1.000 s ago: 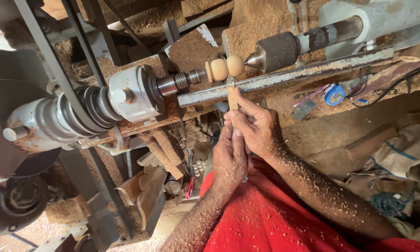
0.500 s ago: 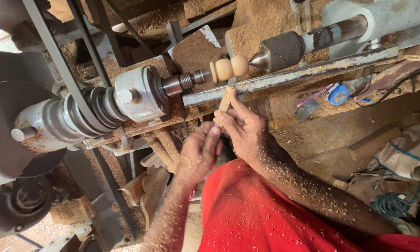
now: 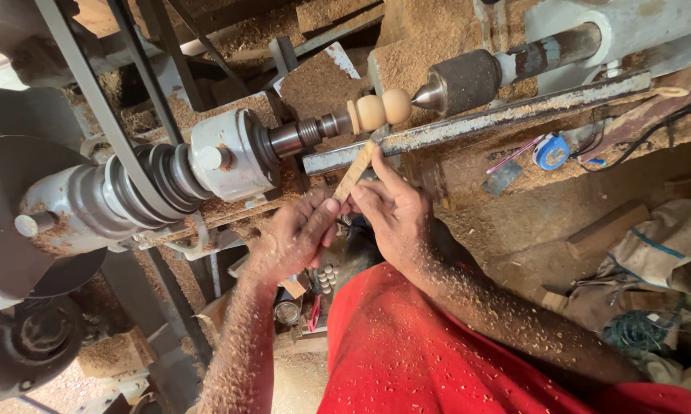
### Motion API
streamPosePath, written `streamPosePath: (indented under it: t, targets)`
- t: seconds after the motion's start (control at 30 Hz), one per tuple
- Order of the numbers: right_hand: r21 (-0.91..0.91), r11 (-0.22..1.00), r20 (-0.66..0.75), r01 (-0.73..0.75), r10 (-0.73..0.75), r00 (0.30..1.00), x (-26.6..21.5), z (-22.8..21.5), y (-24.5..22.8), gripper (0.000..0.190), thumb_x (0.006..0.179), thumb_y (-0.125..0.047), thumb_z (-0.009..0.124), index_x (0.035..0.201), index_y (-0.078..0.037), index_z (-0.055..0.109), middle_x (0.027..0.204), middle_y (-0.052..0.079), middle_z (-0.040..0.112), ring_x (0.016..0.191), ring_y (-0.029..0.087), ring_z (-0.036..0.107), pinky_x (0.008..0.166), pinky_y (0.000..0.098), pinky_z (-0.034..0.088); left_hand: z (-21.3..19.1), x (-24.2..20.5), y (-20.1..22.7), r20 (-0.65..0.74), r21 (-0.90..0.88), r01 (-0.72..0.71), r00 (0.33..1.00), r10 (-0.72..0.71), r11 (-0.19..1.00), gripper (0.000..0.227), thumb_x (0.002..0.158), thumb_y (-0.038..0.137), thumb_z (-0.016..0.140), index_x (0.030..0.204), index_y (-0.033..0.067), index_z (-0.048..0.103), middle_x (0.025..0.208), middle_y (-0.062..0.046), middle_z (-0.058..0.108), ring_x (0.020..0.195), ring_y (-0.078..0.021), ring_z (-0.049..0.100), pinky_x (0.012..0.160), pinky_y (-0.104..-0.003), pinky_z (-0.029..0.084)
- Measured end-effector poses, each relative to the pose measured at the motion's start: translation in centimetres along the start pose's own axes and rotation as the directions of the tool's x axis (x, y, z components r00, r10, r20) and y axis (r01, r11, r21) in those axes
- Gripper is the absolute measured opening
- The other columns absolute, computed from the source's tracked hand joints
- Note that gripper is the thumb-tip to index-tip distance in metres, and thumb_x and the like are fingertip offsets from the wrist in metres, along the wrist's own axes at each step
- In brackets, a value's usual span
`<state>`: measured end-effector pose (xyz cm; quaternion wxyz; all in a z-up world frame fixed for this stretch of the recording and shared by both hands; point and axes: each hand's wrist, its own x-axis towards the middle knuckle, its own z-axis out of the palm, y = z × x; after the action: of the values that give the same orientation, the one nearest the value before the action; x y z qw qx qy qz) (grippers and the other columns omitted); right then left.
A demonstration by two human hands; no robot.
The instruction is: The person uses a woodworking lathe to shape a cylindrical piece of wood, applying a chisel to carve detail and then using sandpaper to smooth the surface while the wood rotates.
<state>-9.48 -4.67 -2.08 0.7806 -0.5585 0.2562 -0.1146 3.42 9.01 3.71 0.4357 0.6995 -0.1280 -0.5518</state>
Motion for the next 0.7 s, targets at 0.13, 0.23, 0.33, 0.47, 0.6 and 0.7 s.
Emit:
streamPosePath:
  t: [0.13,0.23,0.33,0.47,0.6,0.7]
  targets:
    - [-0.059,0.997,-0.020,0.050,-0.051,0.999,-1.2,-1.0,0.1,0.064,0.102,-0.004,0.062,0.159,0.000,0.033,0.111,0.016,0.074,0.098,0.015,0.071,0.085,0.0277,0.059,3.8,-0.3,-3.6,0.040,-0.113,-0.294,0.953,0.300,0.949,0.038,0.111,0.035,0.049,0.123,0.0021,0.063,0.084,-0.003,0.065,0.069,-0.0142,0.067,0.058,-0.031,0.059]
    - [-0.210,0.973,-0.121,-0.097,0.073,0.990,-2.4,-2.7,-1.8,0.049,0.101,-0.008,0.061,0.149,-0.002,0.050,0.100,0.014,0.075,0.076,0.013,0.072,0.053,0.0239,0.057,7.0,1.1,-5.7,-0.020,0.029,-0.582,0.813,0.582,0.813,0.041,0.116,0.037,0.049,0.130,0.0007,0.061,0.095,-0.006,0.073,0.079,-0.0168,0.073,0.066,-0.029,0.063]
    - [-0.496,0.868,-0.093,-0.028,-0.021,0.995,-2.0,-4.4,-4.2,0.038,0.102,-0.008,0.061,0.140,-0.003,0.058,0.104,0.012,0.075,0.077,0.011,0.075,0.053,0.0214,0.060,8.6,2.8,-5.7,-0.235,-0.016,-0.349,0.912,0.335,0.937,0.039,0.113,0.035,0.050,0.111,0.0015,0.069,0.078,-0.006,0.068,0.065,-0.0165,0.063,0.057,-0.027,0.054]
    - [-0.537,0.839,-0.086,-0.090,0.051,0.995,-1.7,-3.8,-4.8,0.035,0.102,-0.011,0.063,0.136,-0.004,0.065,0.100,0.009,0.077,0.070,0.010,0.072,0.048,0.0217,0.053,9.1,5.6,-4.4,-0.393,-0.294,-0.384,0.883,0.255,0.875,0.032,0.113,0.028,0.058,0.110,0.0012,0.076,0.080,-0.004,0.068,0.071,-0.0082,0.059,0.064,-0.023,0.048]
    - [-0.469,0.879,-0.026,-0.088,0.086,0.996,-1.8,-3.9,-4.3,0.041,0.102,-0.010,0.060,0.143,-0.007,0.058,0.106,0.008,0.076,0.072,0.009,0.072,0.048,0.0209,0.054,9.5,7.6,-3.5,-0.440,-0.513,-0.368,0.888,0.131,0.775,0.026,0.100,0.024,0.068,0.103,0.0002,0.076,0.078,-0.004,0.074,0.063,-0.0069,0.063,0.058,-0.023,0.053]
    - [-0.431,0.885,-0.016,-0.178,0.190,0.982,-3.1,-4.7,-4.3,0.051,0.100,-0.011,0.057,0.150,-0.013,0.048,0.102,0.007,0.075,0.062,0.007,0.068,0.043,0.0212,0.051,9.5,8.0,-3.6,-0.441,-0.590,-0.384,0.890,0.115,0.710,0.026,0.098,0.025,0.071,0.101,-0.0009,0.077,0.078,-0.004,0.073,0.062,-0.0077,0.061,0.058,-0.023,0.051]
